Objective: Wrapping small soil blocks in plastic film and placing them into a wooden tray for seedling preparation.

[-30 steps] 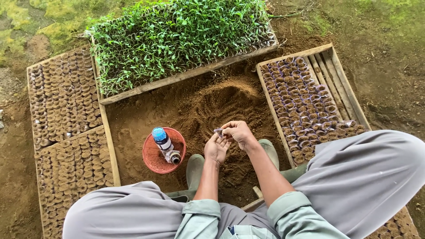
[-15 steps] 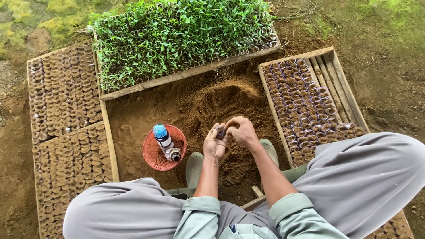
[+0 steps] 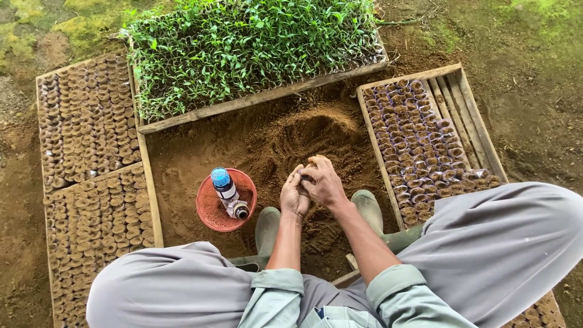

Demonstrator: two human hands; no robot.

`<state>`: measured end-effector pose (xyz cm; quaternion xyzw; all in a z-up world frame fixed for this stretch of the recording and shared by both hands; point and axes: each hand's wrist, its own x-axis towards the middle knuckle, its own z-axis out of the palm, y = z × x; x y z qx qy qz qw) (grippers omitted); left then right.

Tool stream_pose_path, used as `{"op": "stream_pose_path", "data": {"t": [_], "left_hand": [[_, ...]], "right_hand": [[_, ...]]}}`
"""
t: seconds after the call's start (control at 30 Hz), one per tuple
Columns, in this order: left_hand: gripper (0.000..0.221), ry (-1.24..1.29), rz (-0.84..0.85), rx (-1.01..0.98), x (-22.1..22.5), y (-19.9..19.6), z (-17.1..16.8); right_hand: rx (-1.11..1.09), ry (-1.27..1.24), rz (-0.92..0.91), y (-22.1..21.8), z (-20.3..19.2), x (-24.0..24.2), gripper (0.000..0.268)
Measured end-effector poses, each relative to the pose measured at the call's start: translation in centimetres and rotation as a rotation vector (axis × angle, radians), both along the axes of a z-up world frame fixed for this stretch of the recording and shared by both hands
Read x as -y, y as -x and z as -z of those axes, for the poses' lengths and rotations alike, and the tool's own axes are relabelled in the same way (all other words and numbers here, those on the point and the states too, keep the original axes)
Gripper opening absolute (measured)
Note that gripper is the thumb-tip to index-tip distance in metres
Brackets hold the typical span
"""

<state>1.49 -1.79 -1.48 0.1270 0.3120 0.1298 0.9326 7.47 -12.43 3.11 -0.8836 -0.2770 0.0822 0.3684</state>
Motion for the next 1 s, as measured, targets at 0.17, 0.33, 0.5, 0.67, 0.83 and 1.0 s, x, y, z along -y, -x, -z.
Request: {"op": "stream_pose_path", "data": {"t": [0.17, 0.33, 0.5, 0.67, 0.83, 1.0], "left_hand": [[0.030, -0.054, 0.039, 0.006, 0.1, 0.0, 0.6], [0.031, -0.096, 0.067, 0.008, 0.2, -0.1, 0.8], [0.028, -0.035, 0.024, 0.001, 0.2, 0.1, -0.3], [0.028, -0.027, 0.042, 0.016, 0.3, 0.0, 0.3], [0.028, 0.001, 0.058, 0.025, 0.2, 0.0, -0.8], [0.026, 0.028, 0.065, 0.022, 0.1, -0.1, 0.8]], "right_hand": [[0.048, -0.006, -0.015, 0.2, 0.1, -0.1, 0.020], [0.163, -0.051, -0.035, 0.3, 0.3, -0.3, 0.009], [0.222, -0.166, 0.022, 0.7, 0.0, -0.5, 0.005], [0.185, -0.239, 0.044, 0.4, 1.1, -0.2, 0.007], [0.200, -0.225, 0.043, 0.2, 1.4, 0.1, 0.008], [0.210, -0.223, 0.032, 0.2, 2.4, 0.3, 0.009]]}}
